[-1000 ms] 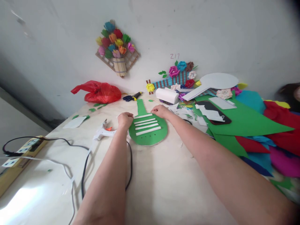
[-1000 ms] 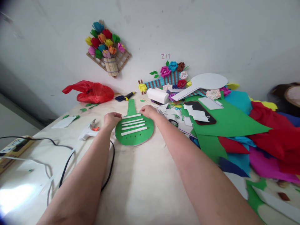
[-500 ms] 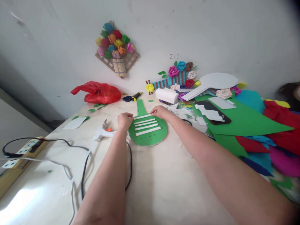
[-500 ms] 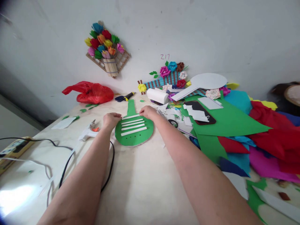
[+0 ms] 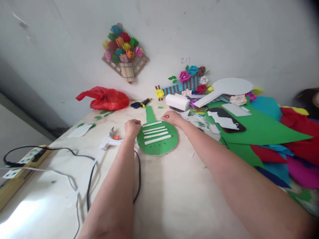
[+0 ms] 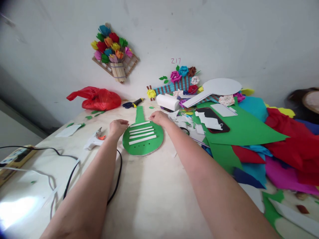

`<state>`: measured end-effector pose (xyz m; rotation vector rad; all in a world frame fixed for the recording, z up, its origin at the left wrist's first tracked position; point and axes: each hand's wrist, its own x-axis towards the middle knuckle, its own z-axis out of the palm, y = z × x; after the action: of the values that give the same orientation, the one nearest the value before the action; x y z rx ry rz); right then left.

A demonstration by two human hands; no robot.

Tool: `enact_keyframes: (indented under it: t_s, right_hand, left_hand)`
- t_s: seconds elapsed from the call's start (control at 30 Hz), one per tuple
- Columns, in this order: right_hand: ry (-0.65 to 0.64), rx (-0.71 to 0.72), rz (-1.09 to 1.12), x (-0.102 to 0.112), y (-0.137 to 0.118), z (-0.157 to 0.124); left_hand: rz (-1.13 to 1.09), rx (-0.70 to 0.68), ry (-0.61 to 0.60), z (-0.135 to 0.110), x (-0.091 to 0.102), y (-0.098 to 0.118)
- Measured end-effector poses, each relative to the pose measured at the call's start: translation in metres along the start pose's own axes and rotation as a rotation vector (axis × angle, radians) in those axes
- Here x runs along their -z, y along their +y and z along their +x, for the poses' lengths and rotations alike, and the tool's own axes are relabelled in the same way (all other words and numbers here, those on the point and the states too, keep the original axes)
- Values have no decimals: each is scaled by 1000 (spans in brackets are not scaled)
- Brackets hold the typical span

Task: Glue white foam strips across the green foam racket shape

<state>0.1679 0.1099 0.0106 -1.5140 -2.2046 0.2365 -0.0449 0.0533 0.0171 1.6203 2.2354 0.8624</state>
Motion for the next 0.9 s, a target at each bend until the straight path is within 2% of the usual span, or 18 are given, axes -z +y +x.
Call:
enact_keyframes:
  t_s: [0.07, 0.13, 0.27, 0.4, 0.53, 0.9]
  right_hand:
    - [-14, 24, 24, 8, -1, -2]
    - [-101, 77, 79, 15, -3, -5]
    - [-268, 134, 144, 20, -7, -9]
    - [-311, 129, 145, 16, -6, -11]
    - [-310, 113, 103, 12, -6, -12]
    - [-277, 92, 87, 5, -7, -10]
  left_hand:
    - [16, -6, 8, 1, 3, 0]
    - [39, -12, -6, 2, 7, -1]
    - [53, -39, -124, 3, 14, -2]
    - [-18, -29, -281, 2, 16, -3]
    - [-106, 3, -366, -2, 15, 0]
    - [-65, -29, -301, -7, 11, 4]
